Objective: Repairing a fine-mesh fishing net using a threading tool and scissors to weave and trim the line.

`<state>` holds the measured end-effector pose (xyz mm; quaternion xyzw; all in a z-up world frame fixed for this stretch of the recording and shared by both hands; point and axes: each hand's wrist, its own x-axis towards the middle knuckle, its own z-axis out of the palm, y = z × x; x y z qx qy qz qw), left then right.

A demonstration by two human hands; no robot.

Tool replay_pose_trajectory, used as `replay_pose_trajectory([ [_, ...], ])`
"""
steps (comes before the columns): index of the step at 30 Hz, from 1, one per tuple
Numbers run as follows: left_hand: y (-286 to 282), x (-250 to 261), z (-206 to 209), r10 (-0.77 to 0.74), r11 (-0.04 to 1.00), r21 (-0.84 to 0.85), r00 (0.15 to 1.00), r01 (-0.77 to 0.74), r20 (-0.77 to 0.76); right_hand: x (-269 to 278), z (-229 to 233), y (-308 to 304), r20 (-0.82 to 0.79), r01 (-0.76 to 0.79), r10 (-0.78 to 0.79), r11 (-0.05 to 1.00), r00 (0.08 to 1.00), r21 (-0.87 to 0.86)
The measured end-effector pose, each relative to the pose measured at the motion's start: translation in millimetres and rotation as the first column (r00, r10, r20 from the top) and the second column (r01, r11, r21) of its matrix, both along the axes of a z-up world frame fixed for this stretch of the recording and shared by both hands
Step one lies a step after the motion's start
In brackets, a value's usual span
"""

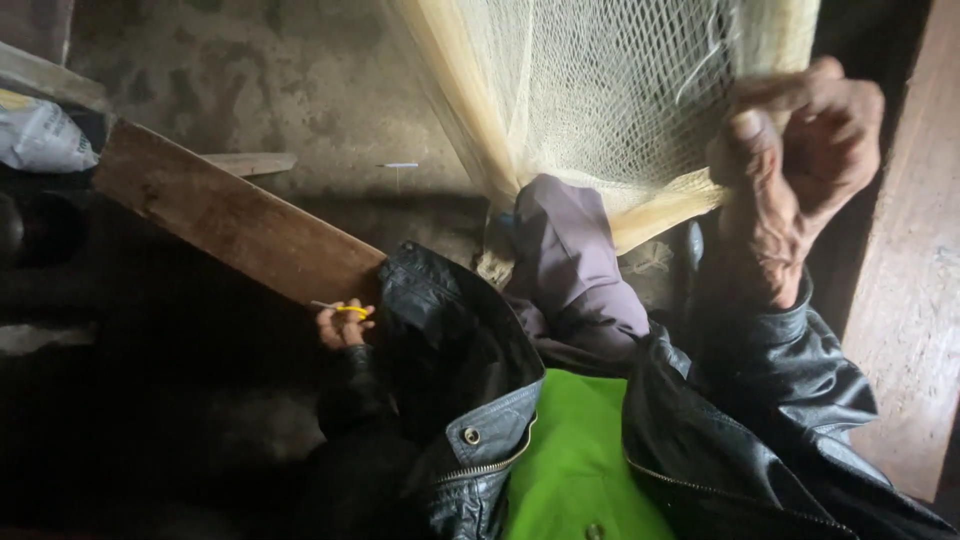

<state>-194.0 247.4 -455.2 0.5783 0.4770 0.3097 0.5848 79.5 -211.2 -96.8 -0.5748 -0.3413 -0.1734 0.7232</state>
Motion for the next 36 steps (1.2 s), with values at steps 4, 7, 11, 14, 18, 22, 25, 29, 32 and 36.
replay_pose_trajectory([
  [4,-15.0,11.9,-6.5,-0.072,0.997,0.002,0.997,0.072,0.012,3.5,7.6,-4.9,0.044,0.157,-0.154,0.986,0.987,-0.052],
  [7,-7.4,19.0,-5.9,-0.129,0.991,-0.038,0.988,0.132,0.082,0.4,13.5,-3.2,-0.007,0.226,-0.227,0.971,0.974,-0.079],
  [11,-55.0,30.2,63.0,-0.146,0.988,0.060,0.989,0.144,0.030,-4.4,18.0,7.8,-0.148,0.223,-0.225,0.974,0.963,-0.028],
  [14,-55.2,60.2,72.1,-0.215,0.973,0.109,0.970,0.204,0.108,10.7,0.8,4.4,-0.081,0.169,-0.165,0.984,0.983,0.051],
  [18,-103.8,107.4,164.6,-0.410,0.912,0.132,0.887,0.389,0.214,15.8,-3.2,2.9,0.013,0.174,-0.174,0.985,0.985,0.019],
  [22,-169.1,160.9,268.6,-0.553,0.829,0.359,0.730,0.430,0.402,3.7,-3.5,16.2,-0.028,0.173,-0.172,0.984,0.985,0.046],
  [25,-204.2,201.6,320.2,-0.620,0.782,0.443,0.620,0.438,0.481,-6.5,3.8,25.3,-0.040,0.245,-0.244,0.970,0.969,0.002],
  [29,-243.0,227.5,382.2,-0.738,0.670,0.625,0.447,0.400,0.505,-4.0,14.1,20.1,-0.007,0.171,-0.171,0.984,0.985,-0.042],
  [32,-249.7,266.0,364.3,-0.615,0.755,0.355,0.407,0.552,0.676,-14.6,24.7,16.7,-0.193,0.056,-0.050,0.998,0.980,0.022],
  [36,-211.2,342.9,259.5,0.160,-0.207,0.431,-0.404,0.878,0.901,-15.1,16.5,6.7,-0.188,-0.240,0.276,0.951,0.943,0.194],
])
